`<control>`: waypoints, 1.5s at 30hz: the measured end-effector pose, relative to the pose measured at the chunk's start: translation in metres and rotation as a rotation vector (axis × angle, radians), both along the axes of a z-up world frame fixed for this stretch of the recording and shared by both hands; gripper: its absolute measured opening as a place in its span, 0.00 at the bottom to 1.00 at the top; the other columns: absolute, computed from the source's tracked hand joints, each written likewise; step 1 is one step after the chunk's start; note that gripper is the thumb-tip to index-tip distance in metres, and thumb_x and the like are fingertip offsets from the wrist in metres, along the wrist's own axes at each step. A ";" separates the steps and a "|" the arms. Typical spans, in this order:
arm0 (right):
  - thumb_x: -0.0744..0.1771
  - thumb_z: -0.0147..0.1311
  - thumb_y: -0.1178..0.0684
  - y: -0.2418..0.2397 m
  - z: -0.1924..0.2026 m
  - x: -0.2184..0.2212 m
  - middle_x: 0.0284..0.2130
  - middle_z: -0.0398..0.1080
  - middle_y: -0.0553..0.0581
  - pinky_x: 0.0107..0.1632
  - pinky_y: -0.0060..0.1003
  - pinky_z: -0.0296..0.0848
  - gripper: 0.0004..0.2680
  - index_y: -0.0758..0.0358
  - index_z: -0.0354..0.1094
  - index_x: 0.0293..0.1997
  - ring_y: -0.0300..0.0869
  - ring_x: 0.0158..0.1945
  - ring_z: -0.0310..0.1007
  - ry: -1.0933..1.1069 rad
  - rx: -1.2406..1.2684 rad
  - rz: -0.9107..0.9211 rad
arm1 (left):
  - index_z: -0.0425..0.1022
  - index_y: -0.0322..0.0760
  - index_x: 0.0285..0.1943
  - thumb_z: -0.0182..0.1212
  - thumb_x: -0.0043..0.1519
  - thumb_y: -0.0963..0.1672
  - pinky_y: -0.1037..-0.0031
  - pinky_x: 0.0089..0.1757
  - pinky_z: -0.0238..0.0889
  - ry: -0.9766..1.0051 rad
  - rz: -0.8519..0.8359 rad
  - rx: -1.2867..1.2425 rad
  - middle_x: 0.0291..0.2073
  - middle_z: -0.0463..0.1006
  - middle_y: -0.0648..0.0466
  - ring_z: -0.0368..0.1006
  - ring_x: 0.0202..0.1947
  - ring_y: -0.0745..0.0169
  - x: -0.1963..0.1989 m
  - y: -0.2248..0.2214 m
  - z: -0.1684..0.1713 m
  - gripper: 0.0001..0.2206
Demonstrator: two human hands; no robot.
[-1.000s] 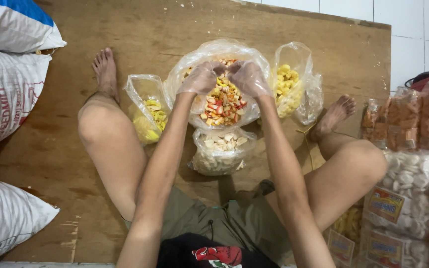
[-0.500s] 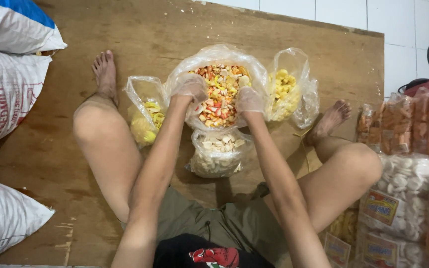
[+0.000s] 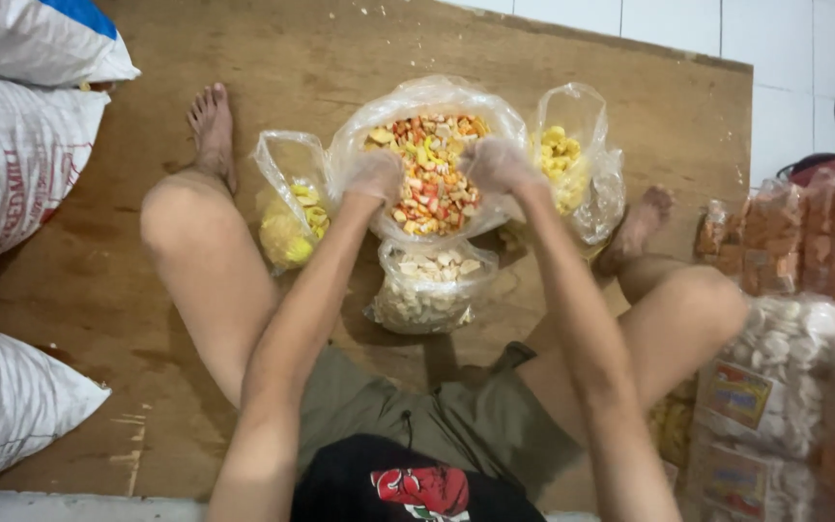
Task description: Mixing and sorting snacks by hand into plastic bags for packaging
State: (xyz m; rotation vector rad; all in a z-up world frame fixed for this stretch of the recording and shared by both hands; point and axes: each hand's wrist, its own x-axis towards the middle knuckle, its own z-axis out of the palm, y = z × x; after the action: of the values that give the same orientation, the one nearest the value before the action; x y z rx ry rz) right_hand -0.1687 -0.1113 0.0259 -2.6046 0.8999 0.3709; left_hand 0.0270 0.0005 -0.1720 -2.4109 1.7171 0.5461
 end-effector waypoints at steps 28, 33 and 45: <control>0.69 0.37 0.43 0.033 -0.104 -0.100 0.41 0.78 0.57 0.54 0.48 0.76 0.14 0.52 0.73 0.45 0.53 0.51 0.78 0.137 -0.185 0.322 | 0.82 0.50 0.40 0.70 0.48 0.54 0.72 0.41 0.70 0.085 -0.158 0.182 0.33 0.83 0.57 0.82 0.39 0.61 -0.136 0.064 0.177 0.15; 0.68 0.41 0.43 0.028 -0.116 -0.098 0.38 0.78 0.53 0.47 0.48 0.80 0.09 0.48 0.68 0.42 0.49 0.47 0.80 0.027 -0.334 0.417 | 0.82 0.48 0.46 0.64 0.56 0.52 0.79 0.37 0.72 0.700 -0.049 0.027 0.30 0.80 0.60 0.82 0.39 0.60 -0.144 0.102 0.241 0.14; 0.64 0.50 0.42 0.054 0.023 -0.074 0.37 0.80 0.62 0.50 0.48 0.79 0.13 0.59 0.77 0.39 0.56 0.48 0.80 0.265 -0.084 0.373 | 0.72 0.60 0.23 0.53 0.58 0.49 0.62 0.25 0.64 0.052 -0.350 -0.126 0.19 0.74 0.66 0.78 0.27 0.58 -0.160 0.088 0.158 0.09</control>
State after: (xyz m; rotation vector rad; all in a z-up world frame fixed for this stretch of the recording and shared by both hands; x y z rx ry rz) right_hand -0.2427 -0.0574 0.0488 -2.8455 0.5067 0.8084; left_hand -0.1333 0.0881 -0.0140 -2.1115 2.1912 0.4659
